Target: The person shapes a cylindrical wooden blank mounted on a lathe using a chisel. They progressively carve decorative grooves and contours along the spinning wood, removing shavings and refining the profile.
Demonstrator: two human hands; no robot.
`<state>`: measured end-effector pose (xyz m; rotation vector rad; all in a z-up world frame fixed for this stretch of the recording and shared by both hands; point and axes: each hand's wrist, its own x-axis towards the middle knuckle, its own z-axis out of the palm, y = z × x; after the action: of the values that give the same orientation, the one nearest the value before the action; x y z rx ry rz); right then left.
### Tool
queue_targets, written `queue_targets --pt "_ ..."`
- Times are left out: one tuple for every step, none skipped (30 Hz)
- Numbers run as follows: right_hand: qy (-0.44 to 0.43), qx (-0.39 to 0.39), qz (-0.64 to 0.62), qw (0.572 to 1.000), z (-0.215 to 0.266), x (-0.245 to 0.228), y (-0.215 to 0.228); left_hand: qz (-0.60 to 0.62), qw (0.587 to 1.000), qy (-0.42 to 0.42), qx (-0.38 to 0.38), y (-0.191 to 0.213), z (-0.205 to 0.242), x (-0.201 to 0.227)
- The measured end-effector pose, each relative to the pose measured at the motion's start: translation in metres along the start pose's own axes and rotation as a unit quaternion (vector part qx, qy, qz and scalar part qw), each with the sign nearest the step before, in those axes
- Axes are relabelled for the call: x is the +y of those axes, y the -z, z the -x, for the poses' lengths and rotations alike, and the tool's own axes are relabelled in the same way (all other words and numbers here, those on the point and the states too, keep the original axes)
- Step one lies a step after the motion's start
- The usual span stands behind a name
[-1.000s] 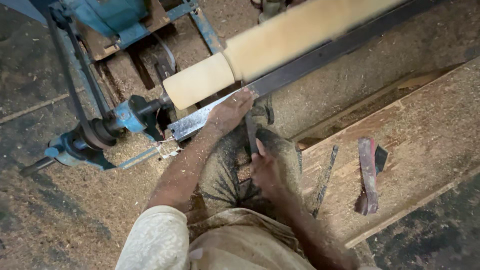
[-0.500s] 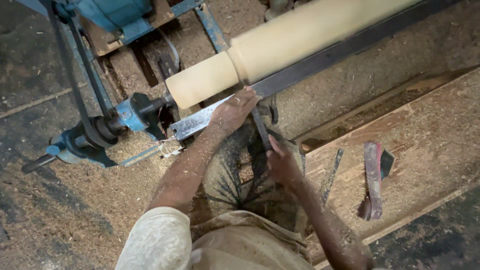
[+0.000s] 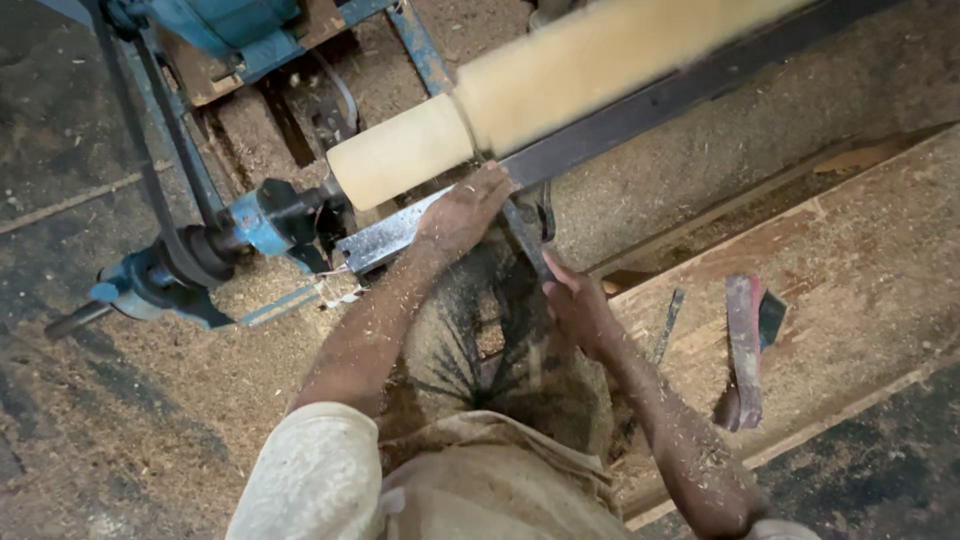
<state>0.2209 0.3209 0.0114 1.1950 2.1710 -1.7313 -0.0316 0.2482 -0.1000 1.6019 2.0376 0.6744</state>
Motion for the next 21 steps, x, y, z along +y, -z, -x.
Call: queue_targets --pt "-0.004 0.01 0.006 1.0 0.004 0.001 -0.004 0.101 0.994 0.041 -0.007 0.002 0.0 0.004" --pt "-0.004 0.021 0.015 1.0 0.005 0.0 -0.007 0.084 0.995 0.046 -0.01 0.005 -0.003 0.005" --pt "-0.004 0.032 0.023 0.999 0.003 0.0 -0.009 0.068 0.996 0.05 -0.012 0.007 -0.006 0.005" --pt "-0.019 0.029 -0.004 0.999 0.005 0.003 -0.012 0.055 0.997 0.059 -0.02 0.004 -0.004 0.005" --pt "-0.034 0.026 -0.031 0.999 0.005 0.006 -0.014 -0.019 1.0 0.003 0.004 0.001 -0.002 0.003" --pt "-0.047 0.023 -0.059 0.997 0.002 0.007 -0.016 -0.095 0.994 -0.053 0.028 -0.001 -0.002 -0.001" --pt "-0.046 0.017 -0.064 0.997 0.001 0.009 -0.015 -0.17 0.978 -0.109 0.05 -0.003 -0.002 -0.004" --pt "-0.044 0.012 -0.069 0.997 -0.001 0.01 -0.012 -0.169 0.978 -0.111 0.057 -0.005 -0.003 -0.009" --pt "-0.043 0.007 -0.074 0.996 -0.004 0.01 -0.01 -0.168 0.977 -0.113 0.064 -0.008 -0.004 -0.014" --pt "-0.039 0.011 -0.062 0.997 -0.006 0.011 -0.008 -0.166 0.977 -0.115 0.071 -0.013 -0.003 -0.017" --pt "-0.034 0.015 -0.05 0.998 -0.009 0.011 -0.006 -0.174 0.976 -0.114 0.071 -0.018 -0.003 -0.021" --pt "-0.03 0.02 -0.039 0.999 -0.011 0.012 -0.005 -0.181 0.974 -0.116 0.07 -0.022 -0.003 -0.023" --pt "-0.032 0.015 -0.028 0.999 -0.011 0.012 -0.004 -0.189 0.972 -0.117 0.07 -0.026 -0.002 -0.024" --pt "-0.033 0.014 -0.018 0.999 -0.011 0.013 -0.004 -0.185 0.974 -0.111 0.066 -0.028 -0.003 -0.023" --pt "-0.034 0.012 -0.007 0.999 -0.01 0.013 -0.003 -0.181 0.976 -0.104 0.062 -0.028 -0.003 -0.022" --pt "-0.031 0.024 0.0 0.999 -0.014 0.01 -0.001 -0.18 0.976 -0.1 0.063 -0.022 -0.008 -0.021" --pt "-0.027 0.035 0.008 0.999 -0.014 0.008 -0.001 -0.177 0.977 -0.101 0.068 -0.016 -0.012 -0.018" --pt "-0.024 0.041 0.015 0.999 -0.013 0.006 -0.003 -0.175 0.977 -0.097 0.071 -0.01 -0.009 -0.014" --pt "-0.013 0.036 0.012 0.999 -0.011 0.004 -0.002 -0.172 0.978 -0.093 0.074 -0.003 -0.006 -0.008" --pt "-0.003 0.029 0.008 1.0 -0.007 0.002 -0.001 -0.177 0.973 -0.117 0.086 0.003 0.001 0.0" --pt "0.007 0.022 0.003 1.0 -0.003 -0.001 0.0 -0.182 0.968 -0.142 0.098 0.008 0.007 0.01"
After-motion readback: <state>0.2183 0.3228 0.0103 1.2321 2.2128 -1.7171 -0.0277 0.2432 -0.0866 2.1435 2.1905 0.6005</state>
